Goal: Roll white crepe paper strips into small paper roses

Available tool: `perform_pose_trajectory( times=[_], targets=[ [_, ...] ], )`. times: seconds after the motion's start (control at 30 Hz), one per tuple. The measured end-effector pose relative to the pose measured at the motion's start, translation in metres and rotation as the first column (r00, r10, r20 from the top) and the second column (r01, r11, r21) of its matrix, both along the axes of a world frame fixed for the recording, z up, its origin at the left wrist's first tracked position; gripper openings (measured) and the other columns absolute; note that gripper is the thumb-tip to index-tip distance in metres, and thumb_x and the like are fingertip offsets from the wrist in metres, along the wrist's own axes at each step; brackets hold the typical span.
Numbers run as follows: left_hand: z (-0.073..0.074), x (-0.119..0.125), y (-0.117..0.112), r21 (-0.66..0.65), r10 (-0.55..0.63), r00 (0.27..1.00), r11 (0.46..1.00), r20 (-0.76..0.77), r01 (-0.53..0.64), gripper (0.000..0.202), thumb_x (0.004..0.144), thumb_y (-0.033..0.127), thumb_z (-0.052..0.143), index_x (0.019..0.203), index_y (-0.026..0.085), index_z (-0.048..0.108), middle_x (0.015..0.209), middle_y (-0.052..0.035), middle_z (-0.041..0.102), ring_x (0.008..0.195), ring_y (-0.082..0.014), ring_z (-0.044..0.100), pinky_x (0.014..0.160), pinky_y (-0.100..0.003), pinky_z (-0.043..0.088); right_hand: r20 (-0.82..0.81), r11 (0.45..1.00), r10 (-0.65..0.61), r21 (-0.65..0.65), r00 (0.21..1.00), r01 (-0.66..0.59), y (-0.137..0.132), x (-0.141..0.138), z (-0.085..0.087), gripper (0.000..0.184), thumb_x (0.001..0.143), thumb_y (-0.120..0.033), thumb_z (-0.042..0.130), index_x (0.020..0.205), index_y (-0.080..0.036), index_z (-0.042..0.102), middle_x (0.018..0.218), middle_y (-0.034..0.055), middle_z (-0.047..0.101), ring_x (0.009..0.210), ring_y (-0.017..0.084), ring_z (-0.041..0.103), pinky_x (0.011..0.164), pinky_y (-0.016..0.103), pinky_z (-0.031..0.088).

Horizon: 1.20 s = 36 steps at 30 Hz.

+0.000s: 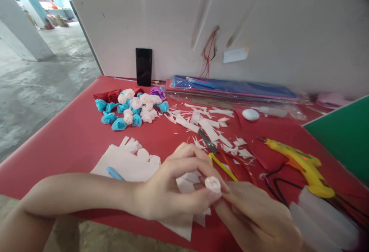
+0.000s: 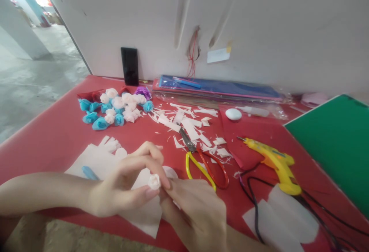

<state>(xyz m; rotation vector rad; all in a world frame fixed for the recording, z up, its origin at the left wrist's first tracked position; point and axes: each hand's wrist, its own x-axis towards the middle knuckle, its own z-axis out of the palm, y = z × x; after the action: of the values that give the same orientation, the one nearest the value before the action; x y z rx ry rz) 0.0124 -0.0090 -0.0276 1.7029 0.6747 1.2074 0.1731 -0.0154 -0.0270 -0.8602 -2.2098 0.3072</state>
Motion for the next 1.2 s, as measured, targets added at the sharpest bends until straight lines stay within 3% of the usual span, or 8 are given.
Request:
perform_pose_trajectory(
  times=[0.27, 0.43, 0.67, 0.97, 1.2],
  targets=[
    [0.0, 0.001, -0.001, -0.05, -0.025, 0.999, 0.998, 0.023, 0.026, 0.004, 0.074, 0.017, 0.055, 0.073, 0.016, 0.058, 0.072, -0.0027, 0.051, 0.075, -0.0138, 0.046, 0.073, -0.027, 0.04, 0.061, 0.999, 0.006, 0.036, 0.998, -0.008, 0.002, 0.003, -0.003, 0.024, 0.08, -0.017, 0.044, 0.077, -0.025, 0.066, 0.054, -0.0008, 0.068, 0.043, 0.014, 0.063, 0.05, 0.021, 0.053],
    [-0.001, 0.002, 0.002, -0.072, -0.018, 1.0, 0.997, 0.025, 0.019, 0.006, 0.068, 0.017, 0.06, 0.074, 0.016, 0.058, 0.075, -0.0027, 0.05, 0.078, -0.0147, 0.046, 0.075, -0.029, 0.041, -0.097, 0.999, 0.048, 0.011, 0.994, -0.047, 0.004, -0.002, 0.0, 0.025, 0.077, -0.011, 0.047, 0.078, -0.026, 0.066, 0.053, -0.0015, 0.067, 0.045, 0.014, 0.063, 0.047, 0.02, 0.051],
    [-0.002, 0.001, 0.005, -0.12, 0.006, 0.997, 0.993, 0.076, 0.003, 0.002, 0.07, 0.016, 0.06, 0.071, 0.014, 0.061, 0.075, -0.0017, 0.046, 0.078, -0.0139, 0.046, 0.08, -0.03, 0.039, -0.292, 0.97, 0.105, -0.179, 0.951, -0.162, 0.009, -0.004, -0.003, 0.027, 0.077, -0.005, 0.045, 0.071, -0.025, 0.062, 0.051, -0.0043, 0.06, 0.04, 0.01, 0.057, 0.043, 0.017, 0.046],
    [-0.004, 0.002, 0.007, -0.018, 0.049, 0.989, 0.999, 0.14, -0.047, 0.006, 0.068, 0.01, 0.065, 0.063, 0.013, 0.063, 0.064, 0.0028, 0.045, 0.066, -0.0086, 0.044, 0.073, -0.026, 0.035, -0.251, 0.981, 0.096, -0.14, 0.963, -0.134, 0.01, -0.006, -0.002, 0.022, 0.077, -0.005, 0.044, 0.068, -0.022, 0.055, 0.054, -0.0032, 0.061, 0.046, 0.009, 0.059, 0.047, 0.016, 0.047],
    [-0.003, -0.001, 0.009, -0.11, 0.067, 0.992, 0.992, 0.106, -0.055, 0.007, 0.066, 0.009, 0.067, 0.062, 0.016, 0.067, 0.061, 0.004, 0.048, 0.064, -0.0082, 0.043, 0.075, -0.028, 0.033, -0.236, 0.985, 0.069, -0.135, 0.969, -0.103, 0.009, -0.008, -0.001, 0.021, 0.077, -0.007, 0.048, 0.062, -0.019, 0.055, 0.047, -0.0034, 0.058, 0.038, 0.009, 0.055, 0.041, 0.015, 0.045]
  ],
)
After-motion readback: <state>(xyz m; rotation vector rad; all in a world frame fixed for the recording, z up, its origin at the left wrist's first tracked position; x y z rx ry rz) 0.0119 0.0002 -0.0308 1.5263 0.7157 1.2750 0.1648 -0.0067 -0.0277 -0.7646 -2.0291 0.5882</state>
